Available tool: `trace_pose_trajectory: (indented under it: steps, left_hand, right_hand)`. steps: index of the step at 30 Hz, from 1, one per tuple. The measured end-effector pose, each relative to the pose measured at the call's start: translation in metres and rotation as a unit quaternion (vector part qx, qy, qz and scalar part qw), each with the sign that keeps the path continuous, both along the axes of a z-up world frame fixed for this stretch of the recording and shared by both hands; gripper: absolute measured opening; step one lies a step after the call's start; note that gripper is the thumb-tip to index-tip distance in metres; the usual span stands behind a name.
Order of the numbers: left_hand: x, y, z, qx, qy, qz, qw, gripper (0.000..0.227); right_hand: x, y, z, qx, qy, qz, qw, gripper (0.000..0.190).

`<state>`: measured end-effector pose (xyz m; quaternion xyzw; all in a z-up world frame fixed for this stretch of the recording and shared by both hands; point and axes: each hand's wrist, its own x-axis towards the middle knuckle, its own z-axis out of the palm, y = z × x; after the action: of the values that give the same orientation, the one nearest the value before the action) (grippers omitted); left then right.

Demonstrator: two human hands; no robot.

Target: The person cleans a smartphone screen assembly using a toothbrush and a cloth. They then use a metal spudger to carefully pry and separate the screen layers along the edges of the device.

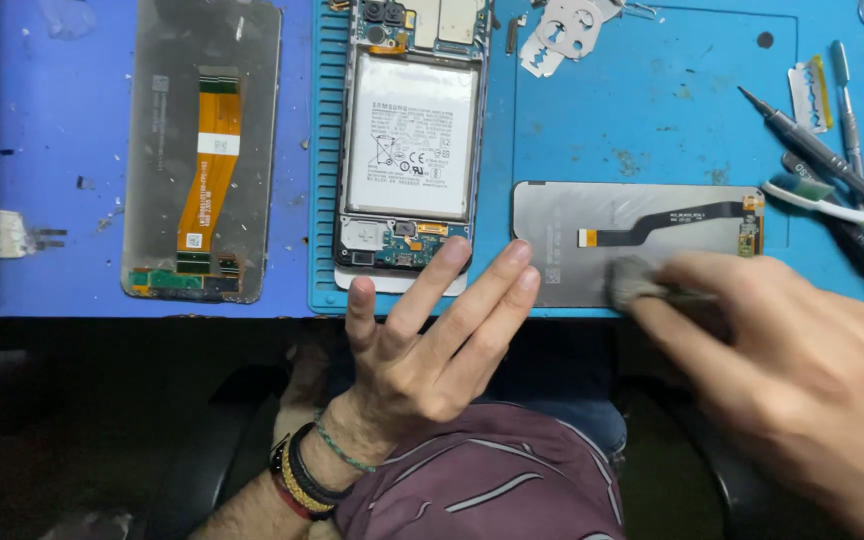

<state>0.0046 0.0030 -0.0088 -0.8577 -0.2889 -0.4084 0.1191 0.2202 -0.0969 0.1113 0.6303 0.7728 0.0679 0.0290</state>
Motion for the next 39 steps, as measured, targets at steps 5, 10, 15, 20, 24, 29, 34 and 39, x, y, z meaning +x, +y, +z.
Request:
trace_pose_trajectory:
  steps: [5,10,15,20,24,29,34,39]
  left_hand:
    - [-0.005,-0.001,0.005,-0.011,0.019,-0.009,1.000,0.024]
    - [-0.006,0.000,0.002,-0.017,-0.002,-0.018,1.000,0.032]
    - [-0.015,0.005,-0.009,0.025,-0.014,-0.083,0.996,0.030]
    - [-0.018,0.004,-0.005,0.010,-0.023,-0.094,0.995,0.031]
    - [-0.019,0.004,0.005,-0.012,-0.041,-0.111,0.993,0.032]
    - [-0.019,0.003,0.003,-0.019,-0.043,-0.109,0.993,0.030]
    - [-0.018,0.004,0.006,-0.021,-0.044,-0.115,0.992,0.030]
    - [-0.020,0.005,0.005,-0.019,-0.042,-0.110,0.993,0.029]
  right_hand:
    - [-0.007,0.011,-0.009,0.059,0.081,0.089,0.991,0.029]
    - [0.025,-0.017,-0.004,-0.085,0.080,-0.036,0.993,0.049]
    - [0.000,-0.006,-0.002,-0.006,0.072,-0.015,0.997,0.049]
    - [-0.022,0.032,-0.006,0.048,0.090,0.094,0.990,0.037]
    - [-0.034,0.057,-0.004,0.099,-0.037,0.083,0.991,0.031]
    - [-0.032,0.044,0.003,0.021,0.055,0.075,0.995,0.039]
    - [-0.042,0.061,0.002,0.080,0.012,0.068,0.994,0.037]
    - [-0.044,0.050,0.008,0.033,0.061,0.062,0.996,0.043]
